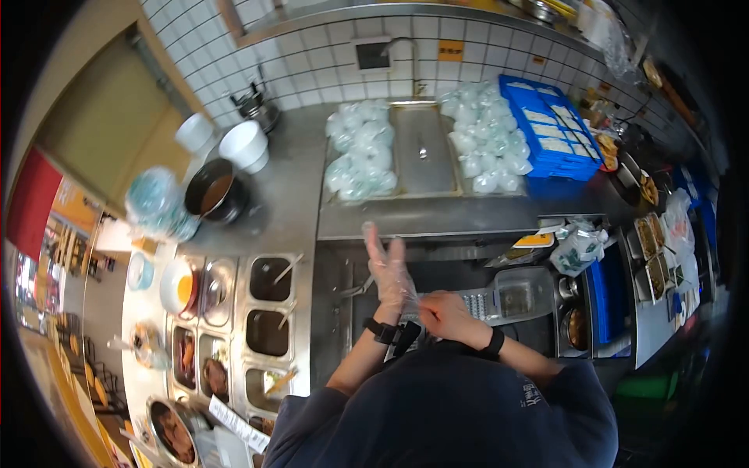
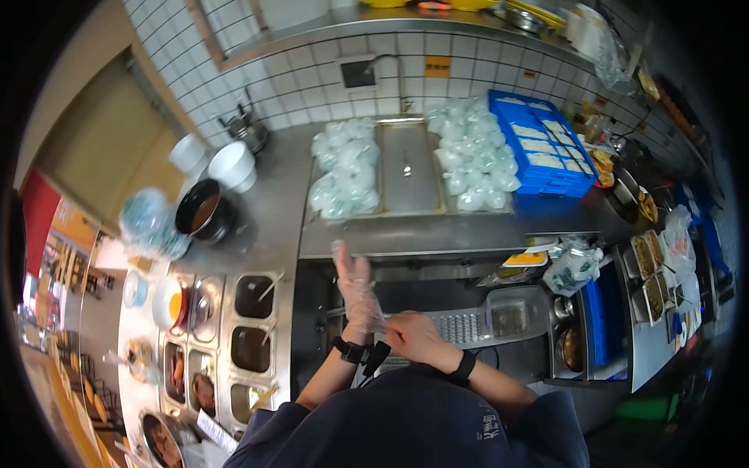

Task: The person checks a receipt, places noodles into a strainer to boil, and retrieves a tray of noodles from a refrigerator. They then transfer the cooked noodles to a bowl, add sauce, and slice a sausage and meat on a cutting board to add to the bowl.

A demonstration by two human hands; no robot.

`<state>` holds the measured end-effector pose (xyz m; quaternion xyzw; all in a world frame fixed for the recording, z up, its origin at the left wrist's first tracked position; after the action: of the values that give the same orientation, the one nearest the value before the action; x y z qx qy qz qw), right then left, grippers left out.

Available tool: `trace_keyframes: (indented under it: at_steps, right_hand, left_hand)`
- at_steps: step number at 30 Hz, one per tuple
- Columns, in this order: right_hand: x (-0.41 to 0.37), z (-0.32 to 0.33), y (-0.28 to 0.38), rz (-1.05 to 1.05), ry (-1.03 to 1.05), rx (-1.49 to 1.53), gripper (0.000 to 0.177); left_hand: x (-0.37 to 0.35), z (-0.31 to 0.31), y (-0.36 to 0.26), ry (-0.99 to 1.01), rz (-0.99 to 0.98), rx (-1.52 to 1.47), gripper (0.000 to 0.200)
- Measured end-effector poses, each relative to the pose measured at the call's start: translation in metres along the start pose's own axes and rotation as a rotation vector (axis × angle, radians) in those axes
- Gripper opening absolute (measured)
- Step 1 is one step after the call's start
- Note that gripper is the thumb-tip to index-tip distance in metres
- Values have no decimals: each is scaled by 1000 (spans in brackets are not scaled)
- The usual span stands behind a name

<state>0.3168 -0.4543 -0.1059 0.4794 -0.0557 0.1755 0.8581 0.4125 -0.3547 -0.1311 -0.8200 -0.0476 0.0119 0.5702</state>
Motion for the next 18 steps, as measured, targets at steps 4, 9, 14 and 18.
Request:
trace_keyframes:
  at_steps: [4, 9, 14, 18]
  right_hand:
    - [5, 37, -57, -129, -18, 107, 11]
    - [64, 58, -137, -296, 65, 134, 26]
    - [177, 60, -273, -302, -188, -47, 23]
    - [291, 68, -366, -436, -222, -382, 20]
  left_hand:
    - [46, -44, 51, 130, 126, 39, 44]
    - [113, -7, 54, -173, 29, 301, 19]
    - [164, 83, 35, -438, 22, 381, 10]
    - [191, 147, 17, -596, -11, 327, 9]
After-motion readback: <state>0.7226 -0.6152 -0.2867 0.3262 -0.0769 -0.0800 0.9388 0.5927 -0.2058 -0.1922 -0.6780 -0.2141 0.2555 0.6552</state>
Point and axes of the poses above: each hand's wrist, its own x-axis towards the middle knuckle, its own z-axis out of the back of the hand, y = z × x, the point moved 1 cm from there along x, towards the middle knuckle, and after that the axes turned 9 degrees about x, right-handed, at the moved point
